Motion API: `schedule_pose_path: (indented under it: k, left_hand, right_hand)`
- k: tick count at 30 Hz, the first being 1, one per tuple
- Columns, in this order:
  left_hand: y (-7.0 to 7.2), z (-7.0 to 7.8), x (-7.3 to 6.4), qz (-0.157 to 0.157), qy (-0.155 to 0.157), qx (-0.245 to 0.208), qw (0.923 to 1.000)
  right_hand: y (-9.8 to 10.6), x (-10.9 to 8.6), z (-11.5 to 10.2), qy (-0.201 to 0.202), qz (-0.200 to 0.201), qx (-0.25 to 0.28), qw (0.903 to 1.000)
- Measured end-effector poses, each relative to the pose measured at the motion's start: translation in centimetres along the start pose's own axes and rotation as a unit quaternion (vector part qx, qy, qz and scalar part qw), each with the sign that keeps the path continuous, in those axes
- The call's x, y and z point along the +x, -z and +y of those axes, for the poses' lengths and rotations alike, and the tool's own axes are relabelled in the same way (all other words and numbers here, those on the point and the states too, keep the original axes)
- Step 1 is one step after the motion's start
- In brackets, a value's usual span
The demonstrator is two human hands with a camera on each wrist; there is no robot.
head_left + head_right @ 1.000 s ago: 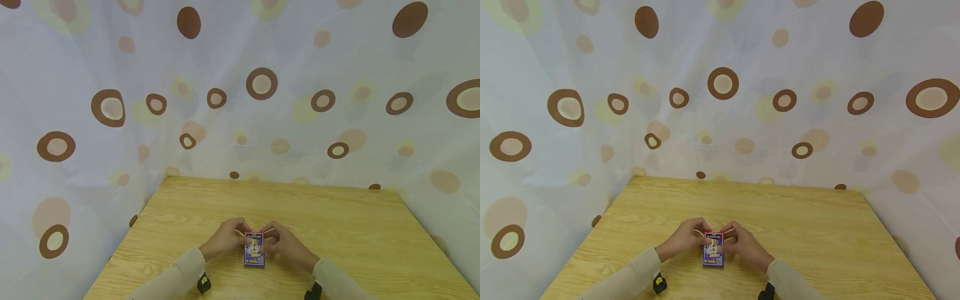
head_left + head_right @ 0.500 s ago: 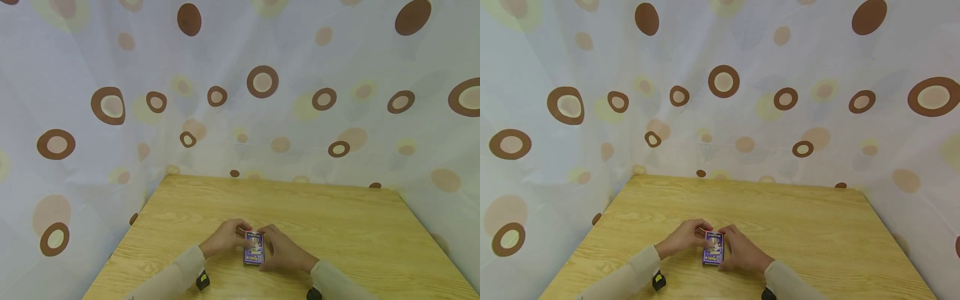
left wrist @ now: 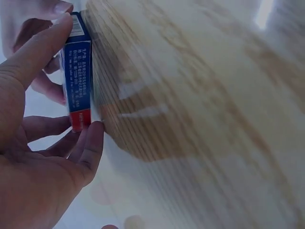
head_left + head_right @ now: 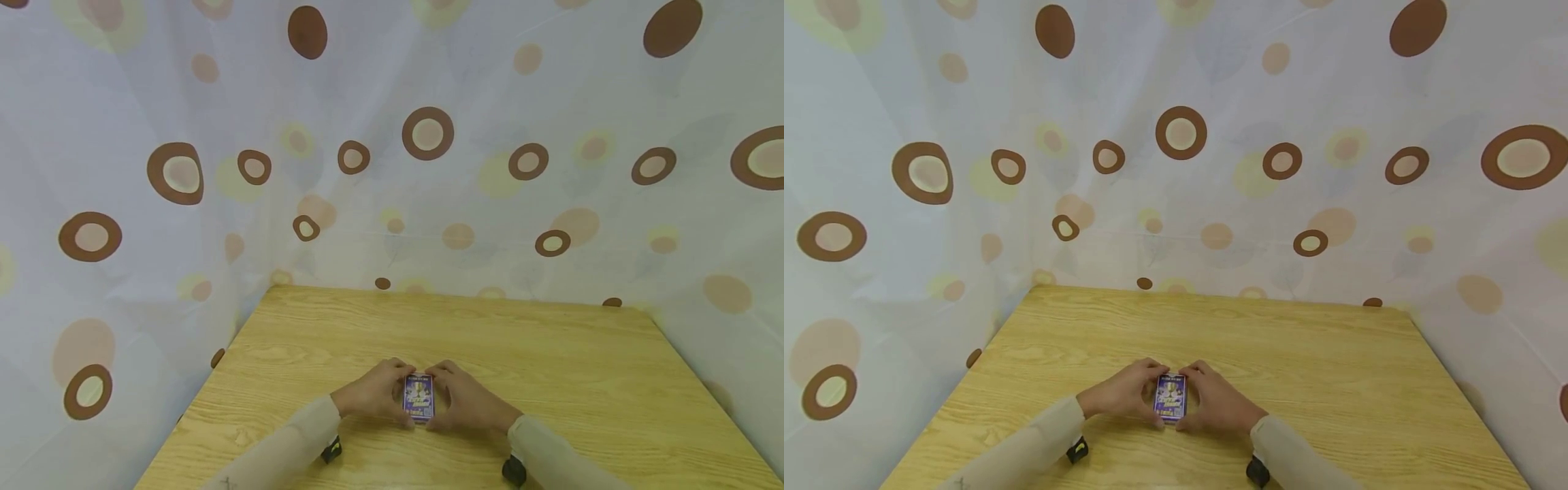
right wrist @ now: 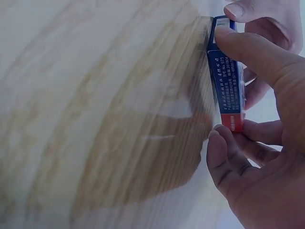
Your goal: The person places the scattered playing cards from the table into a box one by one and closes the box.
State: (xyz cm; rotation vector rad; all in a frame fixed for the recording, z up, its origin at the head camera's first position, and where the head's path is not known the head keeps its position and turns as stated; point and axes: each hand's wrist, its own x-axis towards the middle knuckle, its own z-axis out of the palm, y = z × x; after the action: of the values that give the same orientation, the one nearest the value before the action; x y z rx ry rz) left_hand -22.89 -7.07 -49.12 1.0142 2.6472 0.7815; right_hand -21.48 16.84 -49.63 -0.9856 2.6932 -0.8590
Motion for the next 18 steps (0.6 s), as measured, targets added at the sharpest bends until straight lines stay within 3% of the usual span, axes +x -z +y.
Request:
schedule_pose_path:
  k: [3, 8, 18]
  left_hand:
    - [0.01, -0.1, 0.06, -0.008, 0.007, 0.021, 0.9997]
    - [0.04, -0.24, 0.16, -0.009, 0.019, 0.012, 0.9997]
    - [0.02, -0.55, 0.41, -0.011, 0.008, 0.004, 0.9999]
  right_hand:
    - [0.07, 0.13, 0.21, -0.008, -0.008, -0.001, 0.9999]
    - [0.47, 0.15, 0.2, -0.011, -0.009, 0.013, 0.9998]
    - [0.53, 0.21, 0.4, -0.013, -0.005, 0.019, 0.9997]
